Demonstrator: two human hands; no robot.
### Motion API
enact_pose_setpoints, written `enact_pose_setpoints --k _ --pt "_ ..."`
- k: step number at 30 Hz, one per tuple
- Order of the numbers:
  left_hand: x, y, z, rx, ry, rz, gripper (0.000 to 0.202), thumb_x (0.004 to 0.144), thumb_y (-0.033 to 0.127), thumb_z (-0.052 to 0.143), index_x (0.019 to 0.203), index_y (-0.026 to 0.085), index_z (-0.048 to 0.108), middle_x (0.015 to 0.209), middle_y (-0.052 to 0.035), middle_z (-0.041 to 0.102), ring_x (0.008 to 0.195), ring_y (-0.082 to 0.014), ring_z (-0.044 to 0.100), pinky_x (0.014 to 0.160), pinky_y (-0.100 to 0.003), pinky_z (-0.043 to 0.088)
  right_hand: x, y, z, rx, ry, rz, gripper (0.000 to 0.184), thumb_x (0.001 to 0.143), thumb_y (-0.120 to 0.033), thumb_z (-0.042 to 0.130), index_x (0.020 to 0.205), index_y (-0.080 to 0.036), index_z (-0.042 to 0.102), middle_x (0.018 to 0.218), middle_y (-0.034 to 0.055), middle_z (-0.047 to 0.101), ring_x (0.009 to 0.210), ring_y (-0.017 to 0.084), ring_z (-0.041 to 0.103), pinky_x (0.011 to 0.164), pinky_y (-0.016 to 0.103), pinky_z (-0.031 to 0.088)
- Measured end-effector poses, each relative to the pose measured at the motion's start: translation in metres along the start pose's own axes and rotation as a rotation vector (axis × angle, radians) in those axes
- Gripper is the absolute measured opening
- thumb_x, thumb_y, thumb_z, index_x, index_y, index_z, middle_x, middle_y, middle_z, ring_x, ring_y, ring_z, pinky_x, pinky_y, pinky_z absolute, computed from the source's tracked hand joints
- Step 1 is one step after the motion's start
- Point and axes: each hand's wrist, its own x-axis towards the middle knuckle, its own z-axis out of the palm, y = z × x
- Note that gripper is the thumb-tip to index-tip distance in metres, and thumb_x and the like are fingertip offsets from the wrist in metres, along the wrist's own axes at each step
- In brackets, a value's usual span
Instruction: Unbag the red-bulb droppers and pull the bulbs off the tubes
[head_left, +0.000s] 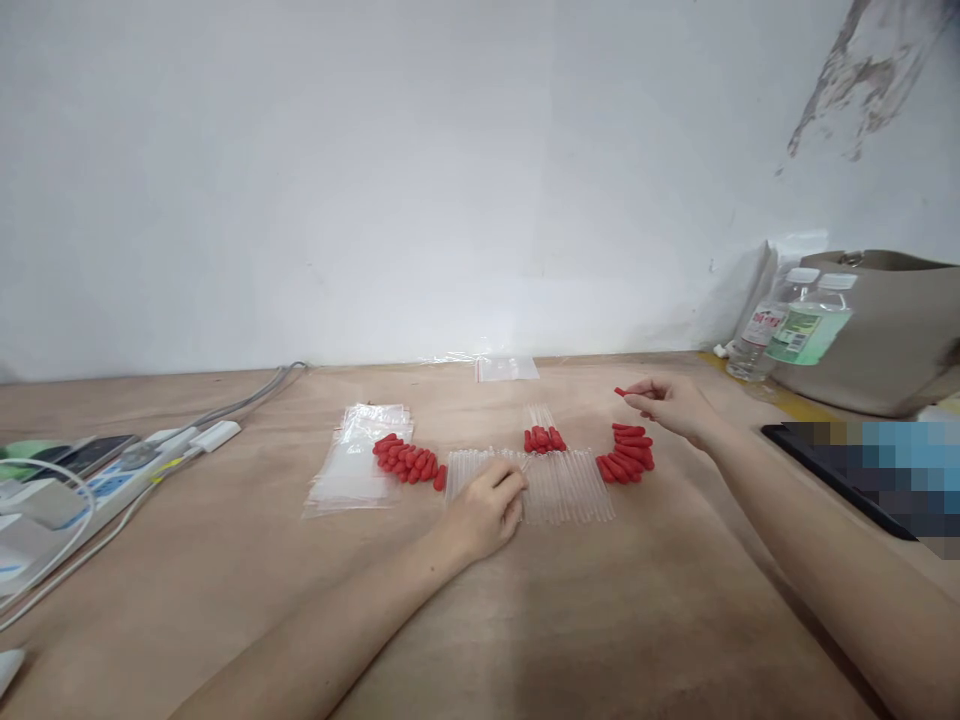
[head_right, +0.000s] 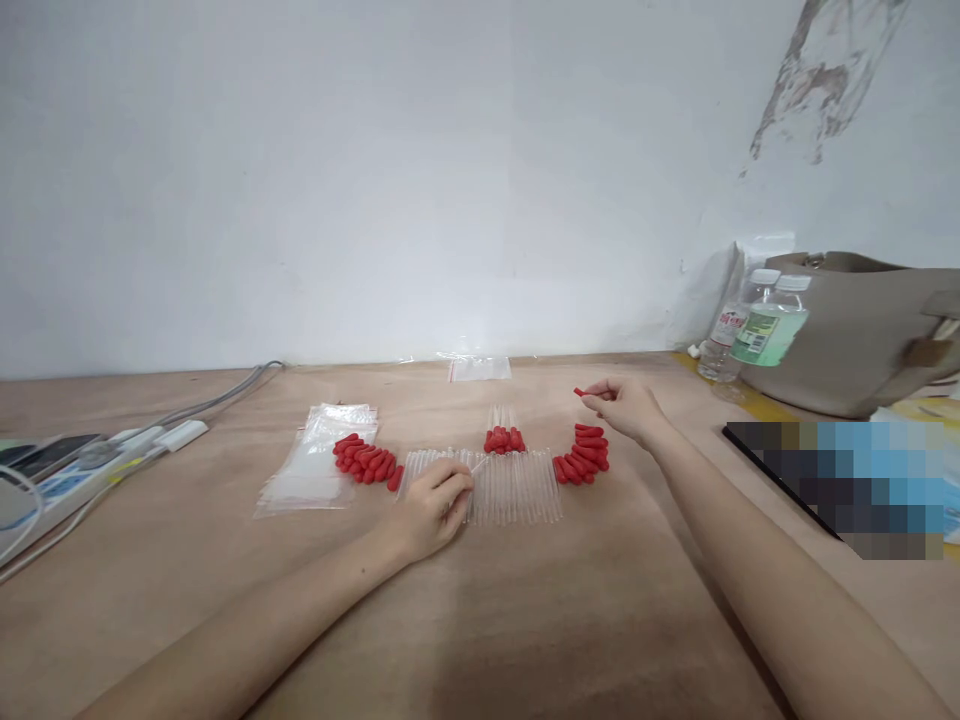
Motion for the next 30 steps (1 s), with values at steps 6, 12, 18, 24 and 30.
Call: enact_pose_setpoints --k 6,12,18,24,30 --pt "-0.002 0.007 -0.003 -0.030 -0.106 0.017 0.017 0.079 0.017 0.046 0.094 0.015 0.054 0.092 -0.0085 0.054 0.085 -0.0169 0.052 0.074 -0.029 0.047 0.010 0.033 0.008 0.029 -0.049 -0.003 0.023 0.067 -0.035 0.061 0.081 -0.017 0.067 0.083 0.0051 0.067 0.076 0.017 0.059 0.066 0.027 0.045" --pt "-0.003 0.010 -0.011 0.090 -0.105 0.067 0.020 0.080 0.030 0.051 0.094 0.017 0.058 0.094 -0.0082 0.057 0.087 -0.0200 0.050 0.076 -0.035 0.043 0.015 0.053 0.015 0.114 -0.116 0.036 0.025 0.070 -0.035 0.059 0.081 -0.014 0.067 0.081 0.0065 0.068 0.070 0.016 0.062 0.066 0.026 0.049" --pt "-0.008 0.008 -0.014 0.124 -0.079 0.061 0.017 0.081 0.026 0.050 0.093 0.017 0.059 0.095 -0.0066 0.059 0.090 -0.0200 0.050 0.077 -0.035 0.039 0.015 0.054 0.017 0.089 -0.107 0.033 0.029 0.075 -0.039 0.052 0.079 -0.015 0.068 0.084 0.0065 0.068 0.076 0.015 0.063 0.069 0.025 0.049" --pt "-0.007 0.008 -0.014 0.123 -0.097 0.056 0.018 0.082 0.025 0.049 0.095 0.017 0.058 0.095 -0.0066 0.058 0.089 -0.0196 0.049 0.077 -0.035 0.039 0.011 0.030 0.012 -0.113 -0.008 -0.030 0.034 0.080 -0.039 0.043 0.088 -0.015 0.065 0.089 0.0059 0.066 0.081 0.017 0.059 0.068 0.024 0.045" --pt "-0.007 0.008 -0.015 0.112 -0.105 0.053 0.017 0.082 0.024 0.048 0.094 0.017 0.058 0.095 -0.0065 0.059 0.091 -0.0195 0.050 0.079 -0.035 0.039 -0.009 -0.032 0.044 -0.381 -0.121 -0.110 0.024 0.069 -0.039 0.056 0.060 -0.018 0.063 0.063 0.0018 0.063 0.064 0.015 0.056 0.057 0.023 0.037"
